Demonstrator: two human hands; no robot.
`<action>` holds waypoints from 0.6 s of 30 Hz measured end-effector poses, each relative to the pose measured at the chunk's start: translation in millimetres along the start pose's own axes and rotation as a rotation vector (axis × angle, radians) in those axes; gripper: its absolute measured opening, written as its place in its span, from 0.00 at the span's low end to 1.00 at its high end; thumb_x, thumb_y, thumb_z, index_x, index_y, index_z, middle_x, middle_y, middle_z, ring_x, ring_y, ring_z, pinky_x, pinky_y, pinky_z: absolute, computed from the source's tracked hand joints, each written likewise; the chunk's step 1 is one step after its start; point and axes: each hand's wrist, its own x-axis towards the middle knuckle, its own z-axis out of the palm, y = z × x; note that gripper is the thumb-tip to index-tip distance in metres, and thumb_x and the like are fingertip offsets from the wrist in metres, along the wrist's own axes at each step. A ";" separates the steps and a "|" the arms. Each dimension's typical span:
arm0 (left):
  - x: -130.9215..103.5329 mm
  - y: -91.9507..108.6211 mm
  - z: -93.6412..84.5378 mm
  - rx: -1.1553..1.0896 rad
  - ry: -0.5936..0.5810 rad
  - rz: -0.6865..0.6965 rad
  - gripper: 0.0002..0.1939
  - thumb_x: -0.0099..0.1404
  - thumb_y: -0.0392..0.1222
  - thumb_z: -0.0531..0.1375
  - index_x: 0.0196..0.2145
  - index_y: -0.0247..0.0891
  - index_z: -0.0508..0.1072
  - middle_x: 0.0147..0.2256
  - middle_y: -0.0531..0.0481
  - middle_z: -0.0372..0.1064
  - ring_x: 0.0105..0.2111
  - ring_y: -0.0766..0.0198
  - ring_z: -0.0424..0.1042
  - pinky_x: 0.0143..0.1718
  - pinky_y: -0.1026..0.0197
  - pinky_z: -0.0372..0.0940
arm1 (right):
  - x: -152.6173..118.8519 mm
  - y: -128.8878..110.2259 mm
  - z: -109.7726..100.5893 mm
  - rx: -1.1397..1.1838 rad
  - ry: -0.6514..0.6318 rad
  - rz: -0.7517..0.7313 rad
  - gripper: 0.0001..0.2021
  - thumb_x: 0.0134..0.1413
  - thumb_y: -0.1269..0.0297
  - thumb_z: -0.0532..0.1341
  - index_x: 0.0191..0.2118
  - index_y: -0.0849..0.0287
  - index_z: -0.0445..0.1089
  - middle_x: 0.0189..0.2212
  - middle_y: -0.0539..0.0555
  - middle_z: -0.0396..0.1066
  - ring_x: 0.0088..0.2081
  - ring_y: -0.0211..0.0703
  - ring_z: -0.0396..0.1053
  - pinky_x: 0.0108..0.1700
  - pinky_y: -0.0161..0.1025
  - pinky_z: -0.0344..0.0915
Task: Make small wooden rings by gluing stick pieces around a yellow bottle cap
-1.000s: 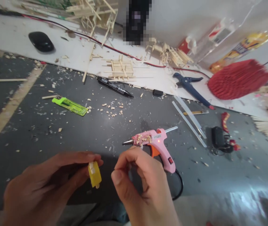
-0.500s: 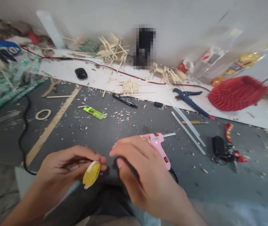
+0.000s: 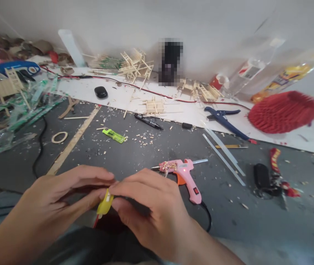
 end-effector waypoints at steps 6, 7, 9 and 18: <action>17.2 -8.9 -4.8 0.067 -0.047 0.099 0.05 0.72 0.42 0.67 0.43 0.53 0.83 0.34 0.63 0.86 0.29 0.68 0.85 0.34 0.77 0.73 | 7.6 6.5 2.0 -0.029 0.028 0.047 0.06 0.63 0.76 0.71 0.41 0.57 0.83 0.32 0.52 0.85 0.32 0.41 0.80 0.38 0.37 0.75; 19.6 -9.4 -5.7 0.083 -0.041 0.110 0.05 0.72 0.42 0.67 0.43 0.53 0.83 0.34 0.63 0.86 0.29 0.68 0.85 0.34 0.77 0.73 | 8.1 7.4 1.7 -0.024 0.027 0.063 0.07 0.63 0.76 0.71 0.41 0.56 0.84 0.32 0.51 0.85 0.32 0.41 0.81 0.37 0.36 0.75; 23.8 -10.0 -7.8 0.111 -0.034 0.135 0.04 0.71 0.42 0.68 0.42 0.52 0.83 0.34 0.62 0.87 0.29 0.68 0.85 0.34 0.77 0.73 | 9.0 8.5 0.8 -0.021 0.028 0.102 0.09 0.63 0.76 0.71 0.40 0.53 0.85 0.32 0.50 0.85 0.31 0.40 0.80 0.36 0.36 0.75; 32.1 -19.8 -2.3 0.197 -0.094 0.300 0.06 0.76 0.40 0.63 0.46 0.50 0.80 0.36 0.61 0.86 0.30 0.71 0.84 0.33 0.78 0.69 | 13.1 9.6 3.9 -0.207 0.033 0.177 0.11 0.51 0.81 0.64 0.29 0.56 0.75 0.25 0.44 0.76 0.26 0.33 0.71 0.31 0.31 0.66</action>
